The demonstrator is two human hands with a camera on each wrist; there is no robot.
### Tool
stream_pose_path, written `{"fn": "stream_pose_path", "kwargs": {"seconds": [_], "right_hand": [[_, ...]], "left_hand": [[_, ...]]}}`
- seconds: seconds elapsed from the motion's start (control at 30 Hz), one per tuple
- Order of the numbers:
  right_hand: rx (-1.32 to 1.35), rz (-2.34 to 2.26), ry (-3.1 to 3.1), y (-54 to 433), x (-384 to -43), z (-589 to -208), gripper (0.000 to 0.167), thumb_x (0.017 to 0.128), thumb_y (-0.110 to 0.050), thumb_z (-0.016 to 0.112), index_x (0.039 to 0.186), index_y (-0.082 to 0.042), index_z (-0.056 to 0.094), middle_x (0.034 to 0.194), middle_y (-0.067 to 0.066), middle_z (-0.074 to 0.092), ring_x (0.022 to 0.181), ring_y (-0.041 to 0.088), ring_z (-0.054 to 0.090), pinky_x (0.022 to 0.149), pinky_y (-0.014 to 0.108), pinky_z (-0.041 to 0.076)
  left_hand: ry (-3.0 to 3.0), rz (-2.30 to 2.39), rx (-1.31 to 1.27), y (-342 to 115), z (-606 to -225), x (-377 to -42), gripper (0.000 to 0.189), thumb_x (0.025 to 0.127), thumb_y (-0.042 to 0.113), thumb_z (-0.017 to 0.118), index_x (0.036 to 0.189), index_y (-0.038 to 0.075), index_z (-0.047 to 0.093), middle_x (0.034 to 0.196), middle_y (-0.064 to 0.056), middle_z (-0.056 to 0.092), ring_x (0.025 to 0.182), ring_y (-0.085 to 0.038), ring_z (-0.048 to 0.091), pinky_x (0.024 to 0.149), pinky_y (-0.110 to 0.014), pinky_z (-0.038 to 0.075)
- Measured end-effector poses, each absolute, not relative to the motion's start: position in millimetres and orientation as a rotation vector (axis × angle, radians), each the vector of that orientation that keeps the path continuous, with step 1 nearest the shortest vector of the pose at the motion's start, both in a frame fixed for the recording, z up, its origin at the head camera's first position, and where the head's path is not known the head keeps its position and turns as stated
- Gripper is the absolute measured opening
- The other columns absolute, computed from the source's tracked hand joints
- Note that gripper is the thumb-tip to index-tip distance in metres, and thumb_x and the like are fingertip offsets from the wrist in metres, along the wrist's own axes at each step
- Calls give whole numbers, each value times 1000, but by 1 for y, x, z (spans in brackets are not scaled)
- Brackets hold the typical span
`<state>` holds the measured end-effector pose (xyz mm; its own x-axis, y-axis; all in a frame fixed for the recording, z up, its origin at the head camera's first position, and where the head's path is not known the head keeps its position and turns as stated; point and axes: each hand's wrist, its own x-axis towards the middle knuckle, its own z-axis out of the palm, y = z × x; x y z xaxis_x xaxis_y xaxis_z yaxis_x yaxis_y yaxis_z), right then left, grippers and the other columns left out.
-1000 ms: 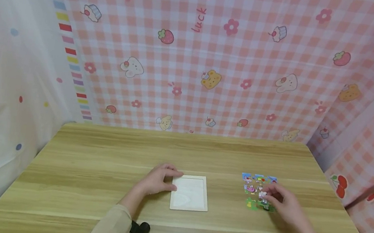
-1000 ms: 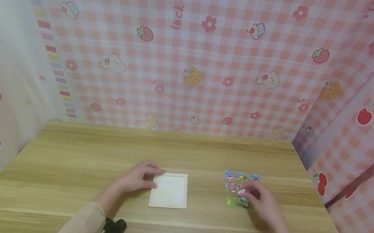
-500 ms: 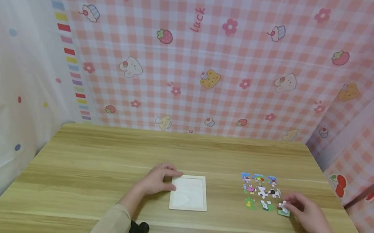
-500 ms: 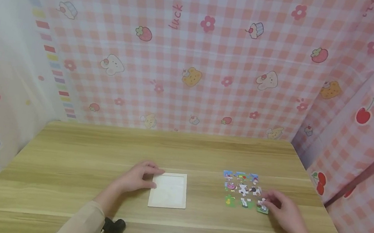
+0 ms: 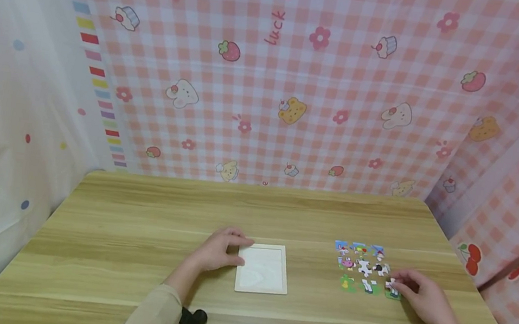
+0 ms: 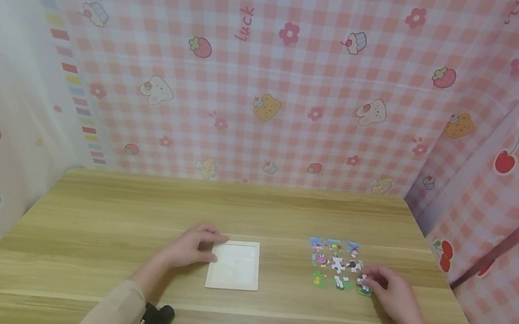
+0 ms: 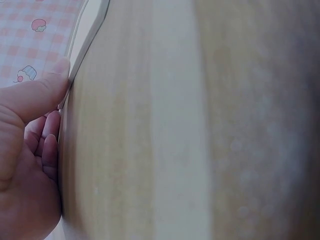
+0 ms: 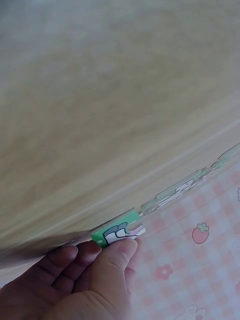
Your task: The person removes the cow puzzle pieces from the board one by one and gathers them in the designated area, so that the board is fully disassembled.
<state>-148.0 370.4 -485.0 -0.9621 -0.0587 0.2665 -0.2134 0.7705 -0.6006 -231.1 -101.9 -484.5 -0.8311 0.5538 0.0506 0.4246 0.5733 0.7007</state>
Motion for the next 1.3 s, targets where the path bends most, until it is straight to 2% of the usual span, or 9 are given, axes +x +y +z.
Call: {"fn": "stream_pose_path", "kwargs": {"seconds": [0.6, 0.83, 0.97, 1.17, 1.3], "right_hand": [[222, 926, -2684, 373, -153, -487, 12, 86, 0, 74, 97, -6, 73, 92, 5, 72, 83, -5, 58, 71, 8, 42], [208, 931, -2674, 365, -151, -481, 9, 88, -4, 73, 97, -6, 73, 93, 5, 72, 83, -4, 57, 70, 10, 43], [317, 979, -2632, 348, -153, -475, 11, 87, -1, 73, 98, -4, 73, 90, 3, 70, 77, 0, 57, 64, 16, 46], [572, 1025, -2568, 312, -158, -471, 15, 84, 3, 74, 94, -7, 73, 83, -6, 66, 68, 1, 53, 56, 21, 47], [759, 1068, -2519, 287, -164, -468, 17, 82, 5, 75, 95, -6, 72, 85, -6, 67, 72, 3, 56, 58, 22, 50]], "left_hand": [[2610, 1129, 812, -102, -484, -230, 45, 87, 13, 76, 131, 8, 65, 131, -13, 54, 124, -34, 46, 106, -55, 36], [2625, 1114, 823, -102, -485, -230, 46, 87, 13, 76, 131, 8, 65, 131, -13, 54, 124, -34, 46, 106, -54, 36], [2638, 1115, 831, -102, -486, -230, 45, 88, 12, 76, 131, 6, 65, 131, -15, 55, 124, -35, 47, 106, -54, 36], [2633, 1144, 852, -103, -487, -230, 48, 89, 16, 75, 134, 4, 62, 133, -17, 54, 125, -36, 47, 107, -55, 35], [2614, 1216, 844, -104, -485, -227, 49, 92, 18, 72, 135, -1, 59, 136, -18, 54, 127, -38, 47, 109, -54, 34]]}}
